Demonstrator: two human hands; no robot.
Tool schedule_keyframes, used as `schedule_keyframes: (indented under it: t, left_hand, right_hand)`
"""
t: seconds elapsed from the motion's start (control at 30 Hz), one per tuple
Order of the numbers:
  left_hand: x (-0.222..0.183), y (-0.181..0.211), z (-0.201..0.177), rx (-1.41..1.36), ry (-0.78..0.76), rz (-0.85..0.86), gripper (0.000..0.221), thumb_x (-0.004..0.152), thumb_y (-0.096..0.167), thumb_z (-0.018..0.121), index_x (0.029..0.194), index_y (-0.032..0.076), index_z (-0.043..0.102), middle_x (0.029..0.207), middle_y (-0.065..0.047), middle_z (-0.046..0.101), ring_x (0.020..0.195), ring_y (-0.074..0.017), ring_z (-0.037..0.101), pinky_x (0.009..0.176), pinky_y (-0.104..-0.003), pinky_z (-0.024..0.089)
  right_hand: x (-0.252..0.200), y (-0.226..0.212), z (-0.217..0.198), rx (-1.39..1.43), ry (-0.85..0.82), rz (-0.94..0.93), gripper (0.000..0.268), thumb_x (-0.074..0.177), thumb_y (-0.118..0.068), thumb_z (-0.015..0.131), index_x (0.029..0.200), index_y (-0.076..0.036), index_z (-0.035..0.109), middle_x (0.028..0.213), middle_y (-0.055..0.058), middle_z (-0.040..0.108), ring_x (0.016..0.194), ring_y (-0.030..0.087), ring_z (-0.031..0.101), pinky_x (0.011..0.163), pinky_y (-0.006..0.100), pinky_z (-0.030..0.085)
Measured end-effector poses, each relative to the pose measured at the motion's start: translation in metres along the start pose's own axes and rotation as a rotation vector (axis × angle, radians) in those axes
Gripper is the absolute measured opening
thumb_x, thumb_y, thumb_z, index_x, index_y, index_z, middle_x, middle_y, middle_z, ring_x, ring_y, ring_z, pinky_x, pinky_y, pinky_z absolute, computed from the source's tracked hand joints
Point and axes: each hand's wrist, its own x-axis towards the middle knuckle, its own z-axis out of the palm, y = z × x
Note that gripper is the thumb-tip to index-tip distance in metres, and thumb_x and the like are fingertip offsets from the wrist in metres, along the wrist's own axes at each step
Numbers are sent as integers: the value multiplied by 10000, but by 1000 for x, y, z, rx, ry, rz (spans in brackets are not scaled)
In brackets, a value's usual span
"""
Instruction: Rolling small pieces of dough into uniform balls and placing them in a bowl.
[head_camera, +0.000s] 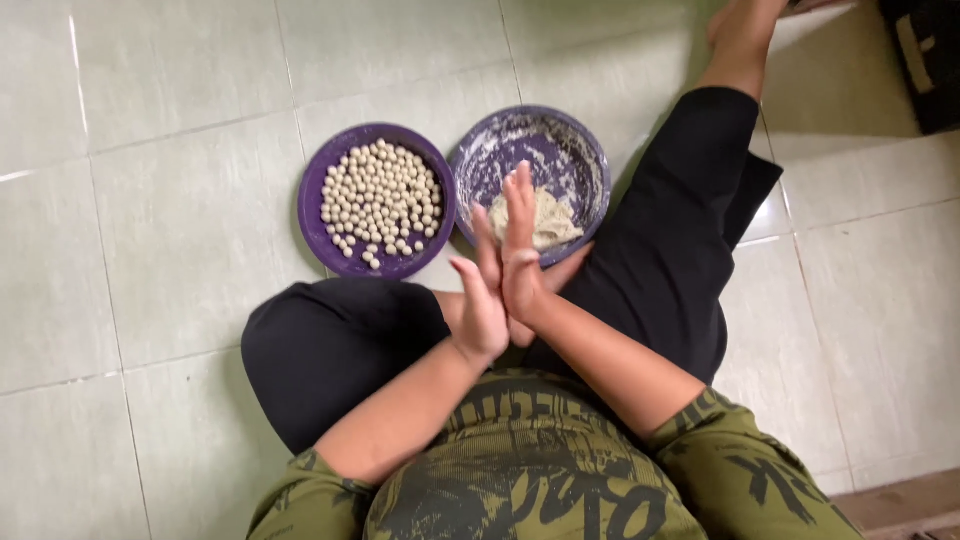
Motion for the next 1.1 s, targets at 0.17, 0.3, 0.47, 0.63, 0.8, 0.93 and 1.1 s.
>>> schedule_keyframes:
  t: [0.17, 0.3, 0.47, 0.63, 0.8, 0.93, 1.1]
  left_hand:
    - [-4, -38, -44, -518, 250, -674, 562, 991, 680, 325, 1307, 245, 491, 1264, -79, 614, 1151, -223, 612, 983, -321, 445]
    - [24, -67, -110, -562, 340, -870, 446, 1027, 550, 527, 881, 158, 683, 884, -66, 757, 841, -191, 736, 761, -281, 565]
    - [63, -51, -229, -160, 253, -590, 460, 1045, 399, 510, 854, 12, 668, 713, -293, 628, 550, -286, 670, 466, -314, 553]
    - [66, -82, -332, 252, 741, -423, 325, 943, 437, 617, 922, 134, 731, 944, -81, 690, 936, -221, 649, 881, -474, 308]
    - [64, -66, -331, 228, 741, -316, 469, 978, 453, 646, 1165, 27, 707, 1259, -204, 694, 1292, -335, 603, 1156, -483, 399]
    - [67, -58, -311, 309, 778, -453, 320, 937, 461, 615, 1043, 177, 719, 993, -11, 748, 916, -165, 739, 708, -307, 456]
    - [66, -59, -279, 409, 739, -367, 254, 928, 405, 645, 935, 165, 727, 877, -11, 718, 747, -124, 719, 615, -207, 430]
  right_hand:
    - [9, -29, -10, 98, -167, 19, 768, 1040, -682, 147, 1604, -197, 340, 1695, 195, -98, 1570, 482, 43, 1255, 674, 79]
    - [4, 13, -38, 63, -178, 139, 854, 993, -747, 149, 1490, -147, 500, 1698, 176, 36, 1530, 427, 254, 1228, 624, 258]
    - [24, 28, -90, -67, -220, 331, 338, 1090, -258, 459, 1140, -38, 710, 1263, 155, 657, 1262, 324, 603, 1087, 435, 413]
    - [-31, 101, -115, -551, -351, 376, 296, 981, -283, 726, 1197, -82, 697, 1210, 158, 631, 1160, 378, 639, 961, 470, 519]
    - [-38, 105, -102, -744, -523, 448, 412, 876, -144, 775, 1277, -81, 700, 1246, 164, 563, 1141, 420, 616, 879, 467, 544]
    - [-40, 111, -102, -849, -611, 486, 463, 809, -210, 867, 1243, -146, 720, 1147, 105, 514, 1100, 377, 566, 829, 467, 545]
    - [-43, 127, -101, -857, -604, 525, 318, 816, -219, 871, 1116, -199, 767, 1074, 85, 492, 1044, 335, 553, 804, 446, 529]
